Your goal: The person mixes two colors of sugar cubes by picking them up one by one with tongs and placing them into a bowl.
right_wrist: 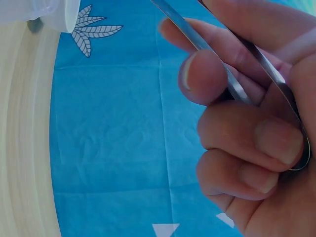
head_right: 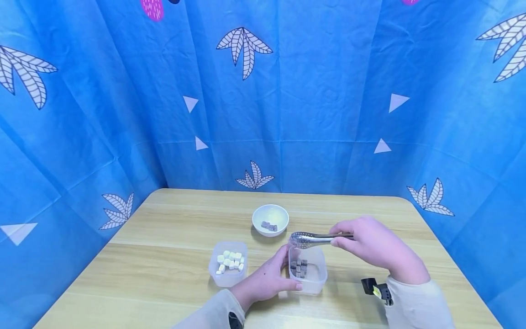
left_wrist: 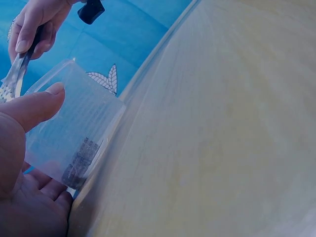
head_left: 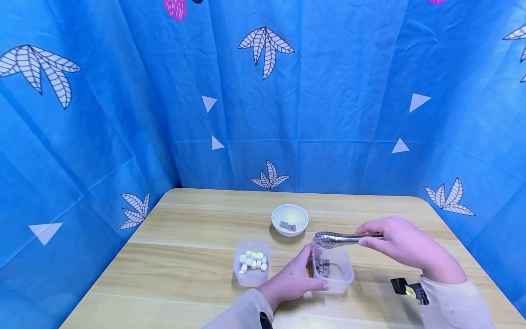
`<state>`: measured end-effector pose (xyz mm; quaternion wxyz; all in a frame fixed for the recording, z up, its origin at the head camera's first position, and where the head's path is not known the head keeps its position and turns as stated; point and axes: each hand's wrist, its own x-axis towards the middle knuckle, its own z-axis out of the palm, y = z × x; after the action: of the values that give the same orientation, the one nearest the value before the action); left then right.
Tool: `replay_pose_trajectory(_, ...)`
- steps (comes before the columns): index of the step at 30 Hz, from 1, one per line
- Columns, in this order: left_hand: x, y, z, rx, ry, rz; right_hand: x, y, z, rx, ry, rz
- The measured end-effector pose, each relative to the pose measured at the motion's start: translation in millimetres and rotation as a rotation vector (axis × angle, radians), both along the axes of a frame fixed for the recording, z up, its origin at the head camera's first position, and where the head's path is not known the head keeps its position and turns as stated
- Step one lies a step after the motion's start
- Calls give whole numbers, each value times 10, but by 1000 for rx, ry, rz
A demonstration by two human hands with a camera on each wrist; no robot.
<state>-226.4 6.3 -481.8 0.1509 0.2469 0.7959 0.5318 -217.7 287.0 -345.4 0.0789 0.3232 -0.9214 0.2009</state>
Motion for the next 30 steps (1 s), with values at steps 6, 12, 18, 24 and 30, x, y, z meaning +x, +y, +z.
replay_pose_trajectory(6,-3,2,7,9,-8,-6,-65,-76,-102,-2,152,-99)
replay_pose_trajectory(12,-9,1,7,14,-12,-10,-185,-203,-268,-24,173,-174)
replay_pose_trajectory(18,-9,6,7,25,-17,-14,-279,-321,-431,-31,169,-249)
replay_pose_trajectory(24,-11,8,8,15,-13,-12,-334,-399,-509,-32,154,-295)
replay_pose_trajectory(30,-14,7,2,7,-5,-6,-357,-434,-554,-26,128,-313)
